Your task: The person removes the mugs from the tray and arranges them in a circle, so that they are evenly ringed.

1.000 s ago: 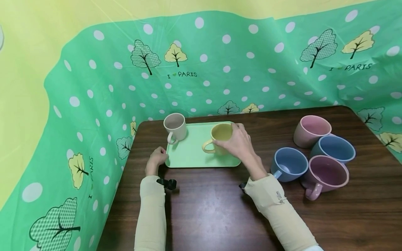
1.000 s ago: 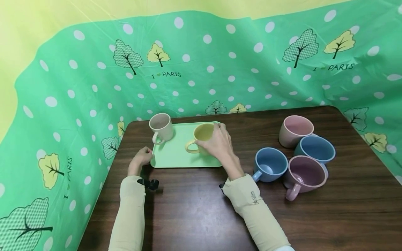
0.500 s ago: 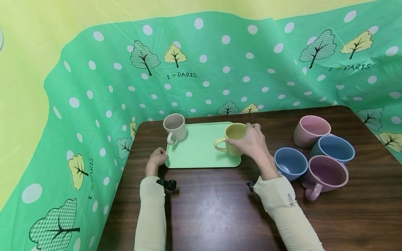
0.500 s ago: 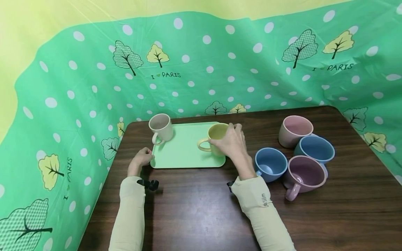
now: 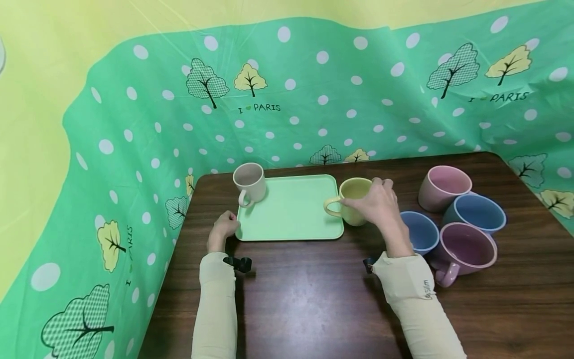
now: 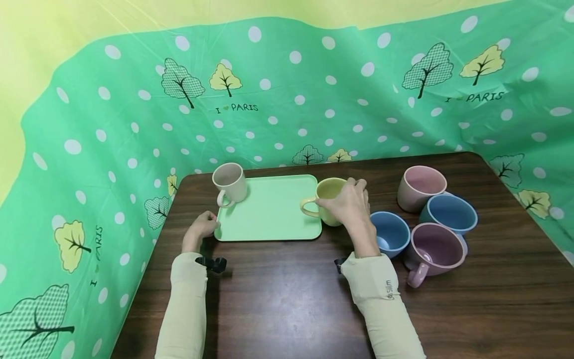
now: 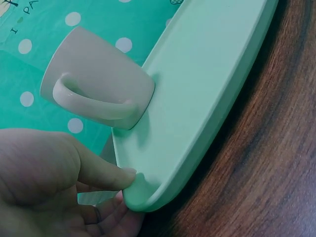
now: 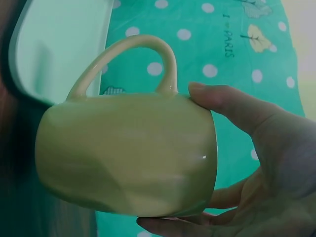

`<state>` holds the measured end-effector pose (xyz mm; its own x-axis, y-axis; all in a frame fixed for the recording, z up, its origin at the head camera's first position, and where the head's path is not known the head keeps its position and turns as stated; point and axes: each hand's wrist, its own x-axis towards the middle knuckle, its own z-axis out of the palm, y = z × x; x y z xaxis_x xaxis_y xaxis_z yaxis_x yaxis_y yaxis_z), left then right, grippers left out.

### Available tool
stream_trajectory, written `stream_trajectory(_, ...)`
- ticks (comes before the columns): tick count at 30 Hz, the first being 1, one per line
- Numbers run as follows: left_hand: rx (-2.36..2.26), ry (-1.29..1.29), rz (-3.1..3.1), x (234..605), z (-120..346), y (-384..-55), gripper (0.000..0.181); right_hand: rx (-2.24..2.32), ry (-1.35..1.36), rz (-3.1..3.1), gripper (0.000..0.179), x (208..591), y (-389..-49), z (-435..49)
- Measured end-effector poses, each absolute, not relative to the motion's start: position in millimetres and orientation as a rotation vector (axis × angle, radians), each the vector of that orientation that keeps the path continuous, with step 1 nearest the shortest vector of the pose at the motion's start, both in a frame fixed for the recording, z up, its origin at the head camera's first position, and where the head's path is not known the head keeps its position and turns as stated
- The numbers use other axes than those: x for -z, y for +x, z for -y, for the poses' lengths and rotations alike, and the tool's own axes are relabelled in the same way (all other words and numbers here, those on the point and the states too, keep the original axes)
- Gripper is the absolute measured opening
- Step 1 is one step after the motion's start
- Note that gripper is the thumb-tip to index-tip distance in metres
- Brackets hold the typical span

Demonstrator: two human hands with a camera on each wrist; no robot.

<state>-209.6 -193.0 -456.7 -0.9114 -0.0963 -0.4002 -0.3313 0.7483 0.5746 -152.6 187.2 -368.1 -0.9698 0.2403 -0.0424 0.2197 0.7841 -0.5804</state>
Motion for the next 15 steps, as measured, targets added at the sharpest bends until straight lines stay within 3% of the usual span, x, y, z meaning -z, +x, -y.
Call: stream_trajectory(15,-0.962,-0.325,-2.584,455.3,193.8,-209.4,0.011,-0.884,-0.445,2.945,0.096,375.1,-149.0,-203.1)
